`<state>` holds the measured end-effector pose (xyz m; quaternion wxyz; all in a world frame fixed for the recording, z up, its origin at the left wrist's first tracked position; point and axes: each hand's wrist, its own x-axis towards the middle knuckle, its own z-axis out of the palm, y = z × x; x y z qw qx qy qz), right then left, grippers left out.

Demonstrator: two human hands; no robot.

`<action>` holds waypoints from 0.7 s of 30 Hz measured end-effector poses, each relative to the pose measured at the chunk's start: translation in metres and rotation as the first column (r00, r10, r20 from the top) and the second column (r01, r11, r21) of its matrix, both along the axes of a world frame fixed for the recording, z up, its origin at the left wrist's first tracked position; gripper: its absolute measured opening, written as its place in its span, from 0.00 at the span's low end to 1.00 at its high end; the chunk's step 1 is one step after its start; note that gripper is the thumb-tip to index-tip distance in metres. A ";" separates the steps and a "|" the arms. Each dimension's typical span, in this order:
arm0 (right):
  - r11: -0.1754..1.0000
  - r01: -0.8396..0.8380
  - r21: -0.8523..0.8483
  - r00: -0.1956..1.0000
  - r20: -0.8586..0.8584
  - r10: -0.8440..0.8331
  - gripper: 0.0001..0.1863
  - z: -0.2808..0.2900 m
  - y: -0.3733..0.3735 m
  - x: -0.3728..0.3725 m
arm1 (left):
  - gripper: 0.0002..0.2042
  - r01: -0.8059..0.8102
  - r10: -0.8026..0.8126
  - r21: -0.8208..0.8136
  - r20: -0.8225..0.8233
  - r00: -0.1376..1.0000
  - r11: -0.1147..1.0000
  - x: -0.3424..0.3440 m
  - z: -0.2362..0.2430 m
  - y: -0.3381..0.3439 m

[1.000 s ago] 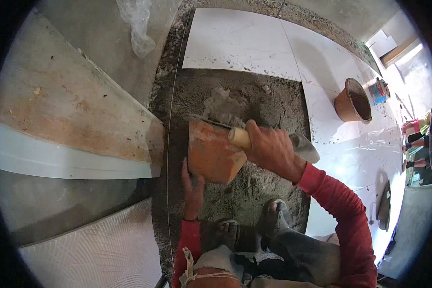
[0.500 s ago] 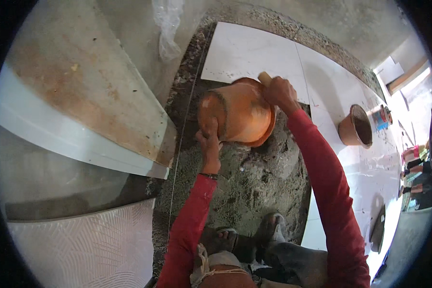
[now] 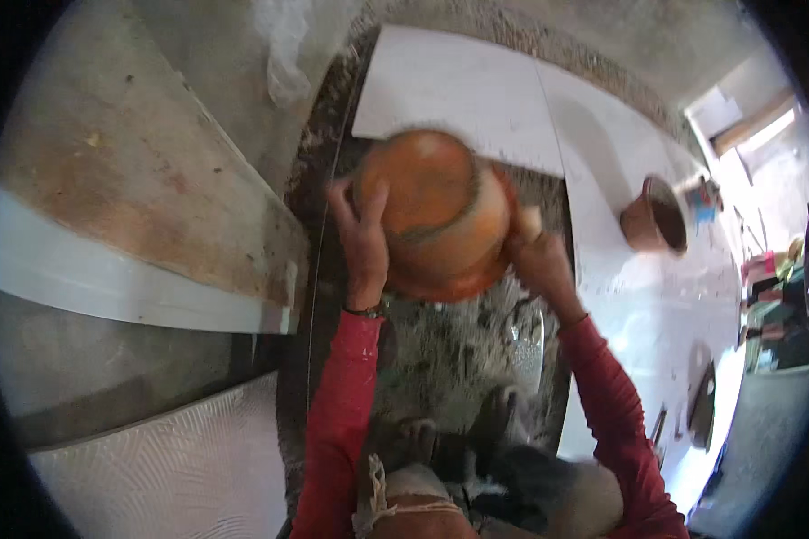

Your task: The person mixes wet mortar in buckets using a trowel, pours water from a yellow jug, and spreads the mortar onto the floor to prepare for laying tiles.

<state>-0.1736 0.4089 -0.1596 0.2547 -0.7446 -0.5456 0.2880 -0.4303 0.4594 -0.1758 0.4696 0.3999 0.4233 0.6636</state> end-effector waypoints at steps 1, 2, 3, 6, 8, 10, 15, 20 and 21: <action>0.999 -0.021 -0.039 0.996 -0.091 0.017 0.19 0.006 -0.008 0.002 | 0.26 0.022 0.001 0.188 -0.118 0.993 0.982 0.005 0.018 -0.006; 0.996 -0.020 -0.087 0.972 -0.236 -0.001 0.17 0.011 -0.016 0.004 | 0.26 0.056 -0.043 0.090 -0.138 0.989 0.994 0.012 0.034 -0.011; 0.998 0.017 -0.059 0.938 -0.345 -0.037 0.16 0.014 -0.022 0.004 | 0.25 0.071 -0.046 0.162 -0.153 0.987 0.984 0.019 0.047 -0.014; 0.998 -0.001 -0.067 0.895 -0.446 -0.029 0.18 0.020 -0.033 0.003 | 0.25 0.024 0.015 0.177 -0.212 0.977 0.984 0.025 0.071 -0.025; 0.915 -0.349 0.201 0.937 0.061 0.344 0.15 0.026 -0.037 0.006 | 0.25 -0.003 0.032 0.105 -0.272 0.962 0.994 0.025 0.083 -0.033; 0.935 -0.343 0.093 0.938 0.082 0.336 0.14 0.038 -0.042 0.015 | 0.26 0.057 -0.066 -0.045 -0.230 0.971 0.997 0.024 0.097 -0.045; 0.761 -0.433 0.483 0.899 0.172 0.403 0.06 0.059 -0.058 0.028 | 0.25 0.101 0.067 0.395 -0.389 0.919 0.913 0.006 0.124 -0.093; 0.942 -0.337 0.012 0.915 0.242 0.324 0.10 0.020 -0.054 -0.014 | 0.28 -0.045 0.059 0.058 -0.270 0.961 0.997 0.009 0.082 -0.079; 0.931 -0.339 0.138 0.916 0.273 0.293 0.10 0.015 -0.054 -0.021 | 0.30 -0.069 0.029 -0.169 -0.225 0.974 0.983 0.013 0.074 -0.075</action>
